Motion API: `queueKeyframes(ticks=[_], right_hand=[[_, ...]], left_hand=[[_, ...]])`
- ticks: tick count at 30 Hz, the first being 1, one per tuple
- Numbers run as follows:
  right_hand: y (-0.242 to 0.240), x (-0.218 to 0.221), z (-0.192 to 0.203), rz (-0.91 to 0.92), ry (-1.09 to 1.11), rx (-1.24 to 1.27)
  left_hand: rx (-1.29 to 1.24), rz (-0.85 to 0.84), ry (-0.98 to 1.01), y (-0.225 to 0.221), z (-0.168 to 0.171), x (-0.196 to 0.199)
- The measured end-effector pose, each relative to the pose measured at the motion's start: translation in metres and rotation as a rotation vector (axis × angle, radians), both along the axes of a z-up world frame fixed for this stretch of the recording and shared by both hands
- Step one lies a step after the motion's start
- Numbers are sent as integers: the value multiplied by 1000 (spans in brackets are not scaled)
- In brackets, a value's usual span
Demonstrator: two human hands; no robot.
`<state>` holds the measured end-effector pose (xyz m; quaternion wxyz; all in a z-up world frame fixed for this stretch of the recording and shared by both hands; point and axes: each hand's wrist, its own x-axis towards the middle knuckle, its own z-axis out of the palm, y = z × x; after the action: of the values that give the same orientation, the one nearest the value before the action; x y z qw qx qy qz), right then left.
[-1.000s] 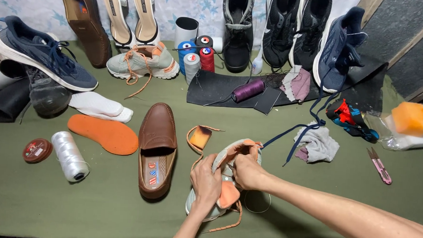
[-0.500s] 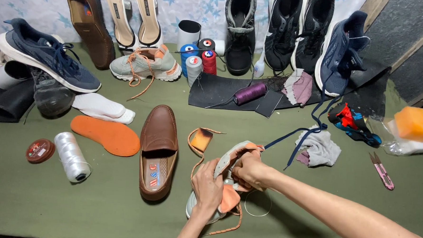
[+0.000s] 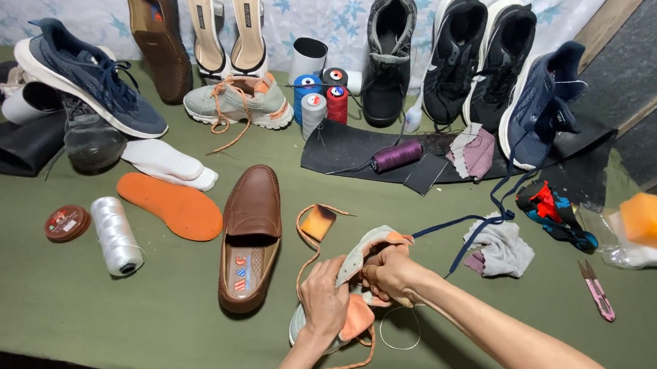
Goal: Hand-stitching a sneaker for repair using a needle, thread, and an awl on a cluttered workbench.
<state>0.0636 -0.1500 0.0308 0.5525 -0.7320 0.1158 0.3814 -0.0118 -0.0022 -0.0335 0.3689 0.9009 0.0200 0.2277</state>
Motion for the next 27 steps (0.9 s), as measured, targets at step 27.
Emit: queueKeyframes(ticks=[27], right_hand=[[-122, -125, -222, -60, -1624, -249]], left_hand=[[249, -169, -751, -38, 57, -77]])
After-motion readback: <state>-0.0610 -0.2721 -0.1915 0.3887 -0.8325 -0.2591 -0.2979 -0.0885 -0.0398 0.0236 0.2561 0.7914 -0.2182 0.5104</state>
